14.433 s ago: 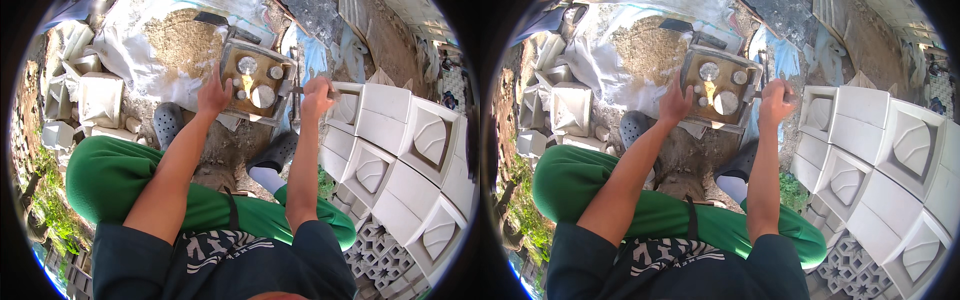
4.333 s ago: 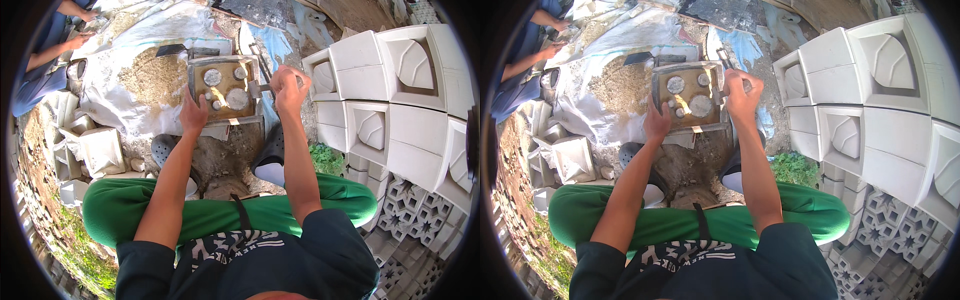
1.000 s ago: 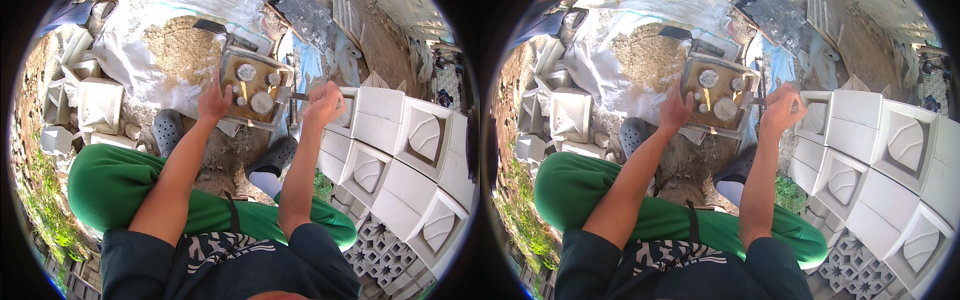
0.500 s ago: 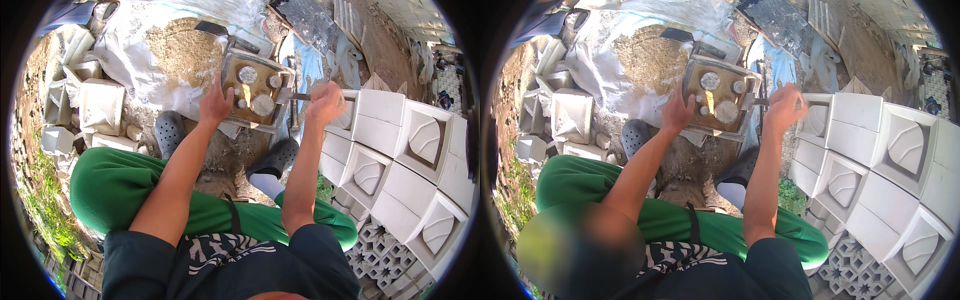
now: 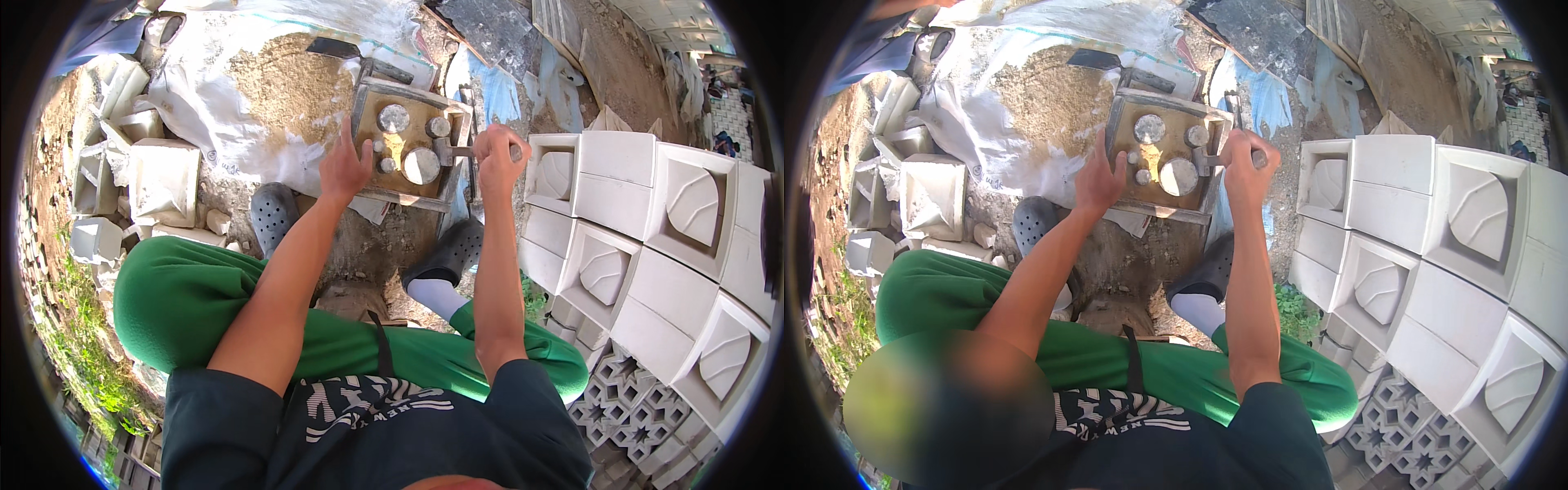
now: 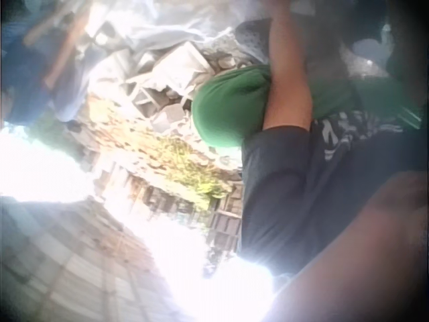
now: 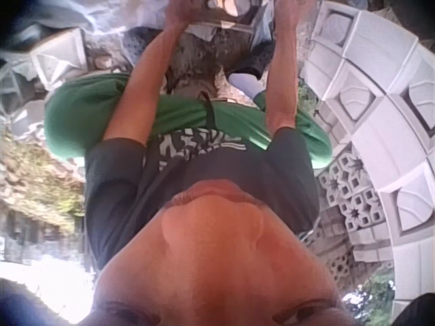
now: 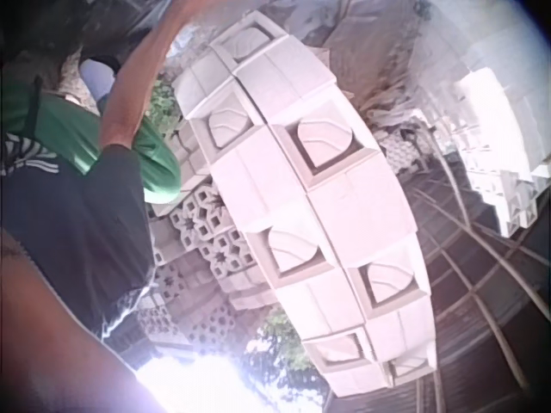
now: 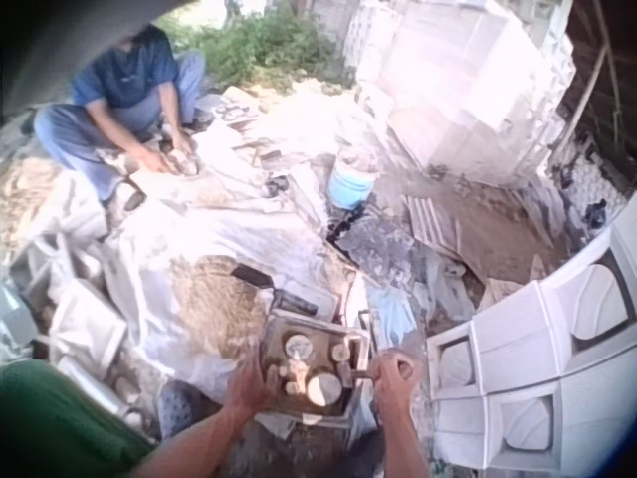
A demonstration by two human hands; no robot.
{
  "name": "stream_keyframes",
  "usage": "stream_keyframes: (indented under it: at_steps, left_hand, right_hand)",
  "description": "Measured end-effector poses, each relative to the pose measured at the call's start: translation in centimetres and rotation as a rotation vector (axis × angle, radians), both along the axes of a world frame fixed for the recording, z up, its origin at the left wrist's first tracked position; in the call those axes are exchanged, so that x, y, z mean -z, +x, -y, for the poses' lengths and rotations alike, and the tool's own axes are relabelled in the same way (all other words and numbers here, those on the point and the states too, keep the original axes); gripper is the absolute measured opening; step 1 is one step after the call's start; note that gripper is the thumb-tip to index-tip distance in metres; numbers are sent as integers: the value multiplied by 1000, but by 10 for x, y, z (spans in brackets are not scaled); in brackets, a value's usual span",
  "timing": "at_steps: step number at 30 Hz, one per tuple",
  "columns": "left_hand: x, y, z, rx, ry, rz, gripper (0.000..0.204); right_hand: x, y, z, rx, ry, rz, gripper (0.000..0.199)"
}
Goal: The person kneads a dry sandy mixture on a plastic bag by hand and with a trowel, then pours water from a jar into a small mold and stirs the mixture with a tool.
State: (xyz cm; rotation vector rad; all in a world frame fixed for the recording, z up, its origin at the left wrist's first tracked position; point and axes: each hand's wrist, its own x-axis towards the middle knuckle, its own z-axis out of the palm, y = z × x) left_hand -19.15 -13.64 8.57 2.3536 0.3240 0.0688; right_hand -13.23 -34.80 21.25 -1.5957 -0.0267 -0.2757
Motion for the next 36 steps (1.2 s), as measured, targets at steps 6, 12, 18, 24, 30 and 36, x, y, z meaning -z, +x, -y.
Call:
stream_keyframes:
  at_steps: [6,12,18,24,30,36]
  left_hand:
    - [-4,-3,-2,25,26,-154,69]
    - [-6,-3,-5,3,19,-121,69]
    - [-4,-3,0,7,22,-108,68]
    - [-7,-3,-7,-6,18,-107,68]
    - [0,0,-3,-15,-11,-53,67]
    - [-3,-4,-3,-20,-27,-92,67]
  right_hand:
    - [-49,-6,-7,267,261,28,35]
    - [-73,11,-20,80,332,89,35]
    - [-33,34,-43,-143,279,65,35]
    - [-43,38,-65,-92,150,-16,37]
    - [-16,55,-55,-222,49,-75,39]
    - [-34,55,-42,-328,206,-36,39]
